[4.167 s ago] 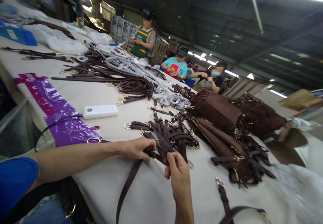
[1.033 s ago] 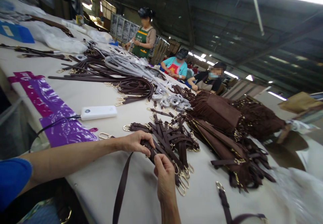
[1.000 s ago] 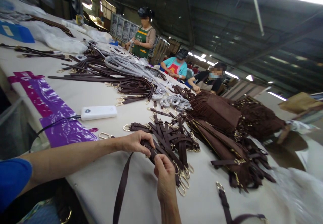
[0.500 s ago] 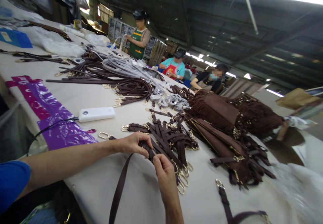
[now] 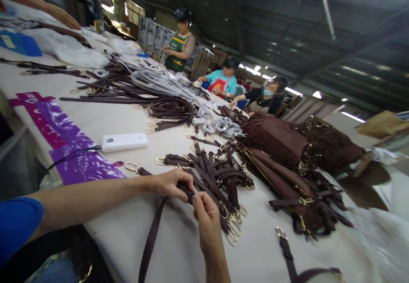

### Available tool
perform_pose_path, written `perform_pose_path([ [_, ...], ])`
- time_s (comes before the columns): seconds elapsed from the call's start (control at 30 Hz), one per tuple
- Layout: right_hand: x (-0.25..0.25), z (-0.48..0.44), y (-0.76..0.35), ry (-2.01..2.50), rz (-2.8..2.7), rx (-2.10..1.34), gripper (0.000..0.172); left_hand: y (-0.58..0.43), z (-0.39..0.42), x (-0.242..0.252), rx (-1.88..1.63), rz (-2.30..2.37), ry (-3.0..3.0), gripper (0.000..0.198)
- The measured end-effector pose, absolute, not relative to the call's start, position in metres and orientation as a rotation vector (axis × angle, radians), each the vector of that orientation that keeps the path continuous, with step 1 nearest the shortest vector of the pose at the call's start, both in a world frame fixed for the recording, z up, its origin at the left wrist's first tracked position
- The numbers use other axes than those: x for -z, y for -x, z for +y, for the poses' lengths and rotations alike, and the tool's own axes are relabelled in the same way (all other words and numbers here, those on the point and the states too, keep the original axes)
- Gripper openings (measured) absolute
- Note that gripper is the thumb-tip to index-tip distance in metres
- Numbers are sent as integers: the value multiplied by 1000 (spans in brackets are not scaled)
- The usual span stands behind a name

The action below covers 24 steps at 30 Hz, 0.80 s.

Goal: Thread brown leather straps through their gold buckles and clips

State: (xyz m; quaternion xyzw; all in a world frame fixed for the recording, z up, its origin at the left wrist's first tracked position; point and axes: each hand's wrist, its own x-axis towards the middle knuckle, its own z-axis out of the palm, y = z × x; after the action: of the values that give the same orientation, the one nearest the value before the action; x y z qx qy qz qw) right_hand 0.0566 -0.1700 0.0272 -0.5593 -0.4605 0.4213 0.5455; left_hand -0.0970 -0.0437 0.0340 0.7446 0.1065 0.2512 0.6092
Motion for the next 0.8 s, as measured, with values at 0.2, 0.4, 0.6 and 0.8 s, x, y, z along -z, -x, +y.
perform_pose_path([
  [0.2, -41, -172, -65, 1499, -1185, -770, 37, 94, -48, -40, -693, 317, -1675, 31],
  [0.4, -35, -173, -68, 1553, -1282, -720, 37, 97, -46, -41, -675, 347, -1805, 27],
  [0.6, -31, -172, -67, 1456, -1258, -966, 42, 96, -47, -37, -601, 284, -1748, 30],
  [0.8, -28, -170, -60, 1378, -1180, -989, 41, 98, -48, -41, -643, 268, -1739, 30],
])
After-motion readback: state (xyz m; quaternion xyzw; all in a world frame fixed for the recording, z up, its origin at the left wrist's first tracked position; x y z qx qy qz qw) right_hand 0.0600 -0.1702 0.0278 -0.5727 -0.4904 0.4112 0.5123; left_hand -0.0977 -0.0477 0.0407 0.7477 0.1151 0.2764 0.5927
